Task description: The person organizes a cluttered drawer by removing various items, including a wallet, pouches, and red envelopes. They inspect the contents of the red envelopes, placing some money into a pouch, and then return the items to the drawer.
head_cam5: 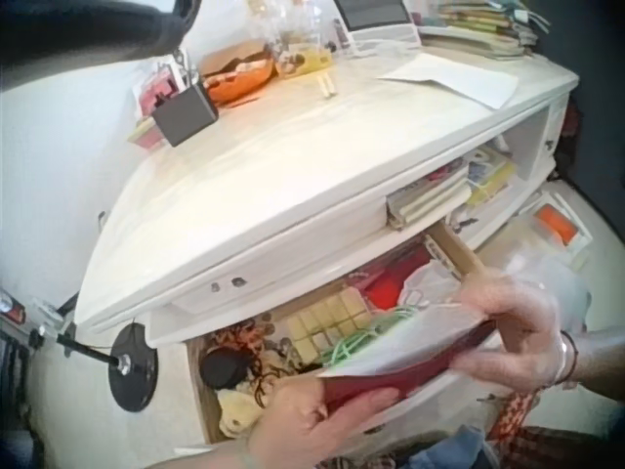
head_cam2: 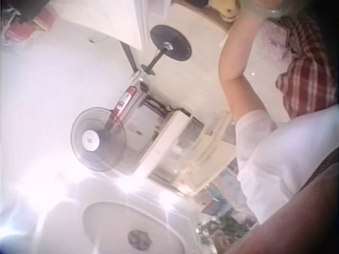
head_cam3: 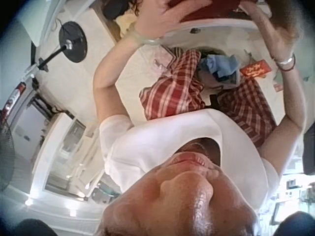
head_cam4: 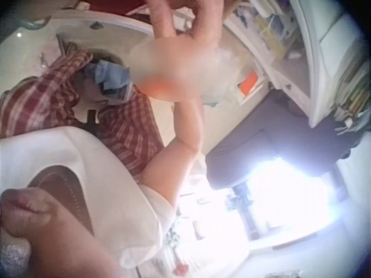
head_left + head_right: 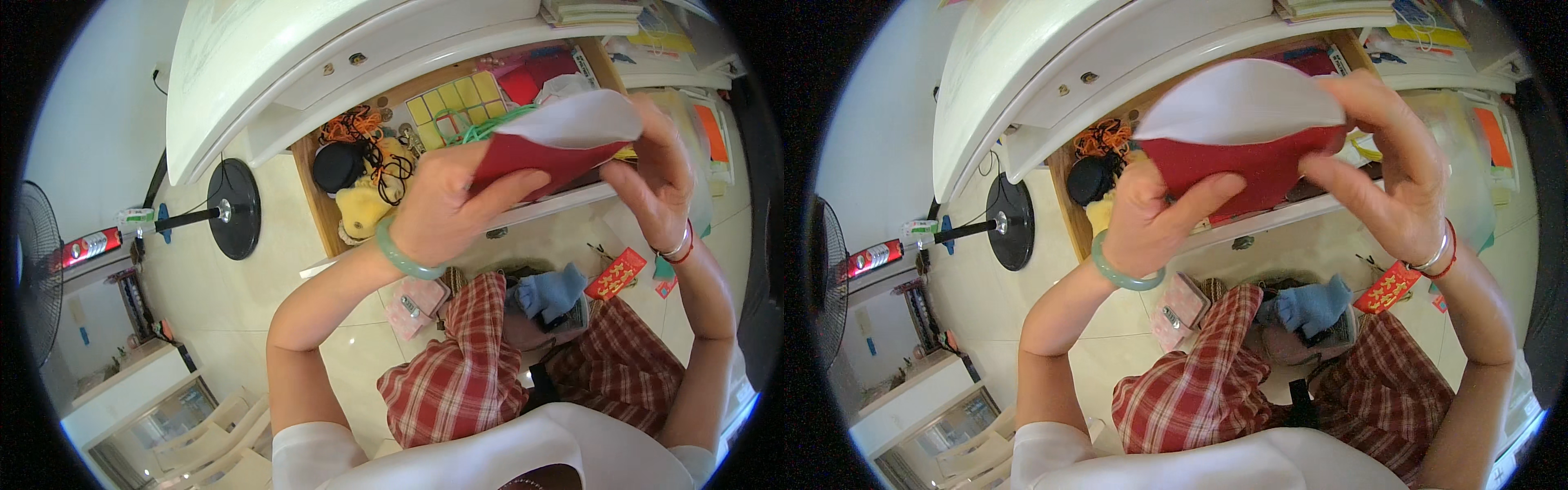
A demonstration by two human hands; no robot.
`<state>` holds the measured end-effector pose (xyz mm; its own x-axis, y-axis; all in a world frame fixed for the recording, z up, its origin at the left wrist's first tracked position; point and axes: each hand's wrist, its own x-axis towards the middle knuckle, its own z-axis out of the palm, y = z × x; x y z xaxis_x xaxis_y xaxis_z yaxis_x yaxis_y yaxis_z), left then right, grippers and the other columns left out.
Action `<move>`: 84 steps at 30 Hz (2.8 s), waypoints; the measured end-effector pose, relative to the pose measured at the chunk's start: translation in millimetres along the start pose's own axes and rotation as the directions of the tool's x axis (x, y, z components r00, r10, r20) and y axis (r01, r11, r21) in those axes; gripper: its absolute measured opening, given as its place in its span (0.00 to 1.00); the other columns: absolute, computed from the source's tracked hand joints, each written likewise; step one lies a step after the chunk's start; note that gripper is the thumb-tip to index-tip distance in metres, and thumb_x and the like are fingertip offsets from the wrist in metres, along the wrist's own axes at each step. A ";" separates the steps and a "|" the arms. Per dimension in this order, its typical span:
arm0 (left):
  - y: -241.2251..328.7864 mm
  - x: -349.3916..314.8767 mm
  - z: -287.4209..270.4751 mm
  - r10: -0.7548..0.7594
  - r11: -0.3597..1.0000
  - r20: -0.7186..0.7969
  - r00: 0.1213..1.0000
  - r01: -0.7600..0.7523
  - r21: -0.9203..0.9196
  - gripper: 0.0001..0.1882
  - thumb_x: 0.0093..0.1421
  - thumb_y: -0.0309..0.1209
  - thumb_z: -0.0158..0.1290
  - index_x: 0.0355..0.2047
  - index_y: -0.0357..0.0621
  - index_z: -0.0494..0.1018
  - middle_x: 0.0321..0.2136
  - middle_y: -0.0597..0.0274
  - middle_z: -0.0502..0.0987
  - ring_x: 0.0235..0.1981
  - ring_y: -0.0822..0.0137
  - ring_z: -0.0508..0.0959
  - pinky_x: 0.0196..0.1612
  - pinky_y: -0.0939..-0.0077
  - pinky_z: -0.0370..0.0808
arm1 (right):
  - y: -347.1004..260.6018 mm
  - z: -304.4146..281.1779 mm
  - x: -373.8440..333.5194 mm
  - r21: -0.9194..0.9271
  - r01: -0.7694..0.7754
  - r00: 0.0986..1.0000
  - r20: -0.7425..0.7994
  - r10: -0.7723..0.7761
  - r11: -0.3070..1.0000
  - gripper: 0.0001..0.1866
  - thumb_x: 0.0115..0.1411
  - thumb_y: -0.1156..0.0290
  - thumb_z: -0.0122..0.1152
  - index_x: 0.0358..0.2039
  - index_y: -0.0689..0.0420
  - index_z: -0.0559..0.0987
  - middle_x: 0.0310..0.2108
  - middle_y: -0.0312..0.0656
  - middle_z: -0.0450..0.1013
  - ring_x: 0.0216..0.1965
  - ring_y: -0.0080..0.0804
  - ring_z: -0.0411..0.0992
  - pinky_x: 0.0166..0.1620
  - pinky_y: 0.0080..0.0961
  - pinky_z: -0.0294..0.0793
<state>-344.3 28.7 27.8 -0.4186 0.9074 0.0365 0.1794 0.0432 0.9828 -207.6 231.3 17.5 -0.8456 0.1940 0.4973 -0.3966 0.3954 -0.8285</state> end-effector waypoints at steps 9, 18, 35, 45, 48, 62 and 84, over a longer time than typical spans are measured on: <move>5.5 15.6 3.2 -0.094 0.968 -0.120 0.988 0.062 -0.243 0.19 0.66 0.42 0.51 0.40 0.35 0.77 0.28 0.68 0.78 0.29 0.83 0.71 0.32 0.83 0.72 | -20.9 0.6 22.3 -0.323 0.011 0.997 0.079 0.016 0.946 0.20 0.57 0.86 0.55 0.51 0.62 0.76 0.43 0.43 0.72 0.42 0.28 0.70 0.43 0.21 0.69; 11.0 39.2 -7.1 -0.158 0.951 -0.097 0.983 0.125 -0.283 0.10 0.63 0.34 0.55 0.38 0.40 0.77 0.32 0.70 0.78 0.34 0.83 0.74 0.37 0.86 0.72 | -13.0 2.5 31.2 -0.415 0.243 0.952 0.276 -0.133 0.877 0.20 0.51 0.86 0.56 0.45 0.57 0.80 0.31 0.41 0.68 0.29 0.31 0.67 0.31 0.23 0.67; -11.5 -2.7 -80.7 0.484 0.147 0.078 0.872 -0.169 0.975 0.07 0.52 0.25 0.63 0.32 0.44 0.79 0.26 0.61 0.79 0.22 0.67 0.76 0.26 0.80 0.72 | 48.1 -37.9 -13.7 -0.474 -0.212 0.907 0.230 0.352 0.855 0.18 0.59 0.67 0.60 0.50 0.56 0.76 0.46 0.44 0.75 0.45 0.34 0.75 0.47 0.29 0.74; -30.0 -0.9 -77.2 0.307 -0.111 0.071 0.949 -0.038 0.993 0.11 0.55 0.29 0.57 0.40 0.51 0.74 0.29 0.66 0.79 0.21 0.66 0.77 0.24 0.76 0.73 | 90.5 52.1 39.2 -0.508 -0.077 0.631 0.642 0.436 0.858 0.19 0.59 0.65 0.57 0.51 0.55 0.76 0.52 0.48 0.71 0.52 0.48 0.68 0.54 0.39 0.68; -36.2 5.7 -67.7 0.344 -0.091 0.155 0.926 -0.131 0.987 0.17 0.53 0.26 0.54 0.45 0.48 0.72 0.36 0.63 0.79 0.22 0.68 0.78 0.25 0.78 0.75 | 55.9 40.8 7.9 -0.250 0.130 0.693 0.715 0.092 0.960 0.14 0.61 0.66 0.56 0.47 0.54 0.78 0.44 0.43 0.74 0.51 0.40 0.69 0.52 0.39 0.66; -119.7 64.9 -42.2 0.072 0.013 0.153 0.986 -0.154 0.988 0.25 0.62 0.34 0.48 0.59 0.46 0.64 0.60 0.51 0.65 0.57 0.53 0.70 0.54 0.63 0.72 | 14.5 17.2 -12.9 -0.350 0.128 0.804 0.584 0.110 0.928 0.27 0.59 0.57 0.60 0.59 0.46 0.69 0.47 0.49 0.74 0.49 0.42 0.71 0.56 0.37 0.65; 53.3 56.7 71.4 0.160 0.756 0.464 0.871 -0.410 0.510 0.17 0.59 0.21 0.53 0.50 0.39 0.74 0.50 0.53 0.75 0.52 0.60 0.74 0.55 0.71 0.69 | 81.9 -99.8 -311.9 -0.815 -0.484 0.680 -0.122 0.723 0.318 0.14 0.49 0.69 0.67 0.35 0.54 0.73 0.36 0.39 0.72 0.35 0.42 0.72 0.37 0.37 0.71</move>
<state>-294.9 112.4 69.3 0.0767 0.9915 0.1050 0.7610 -0.1263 0.6363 59.3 292.7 -179.8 -0.8183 0.5272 -0.2288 0.5744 0.7638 -0.2943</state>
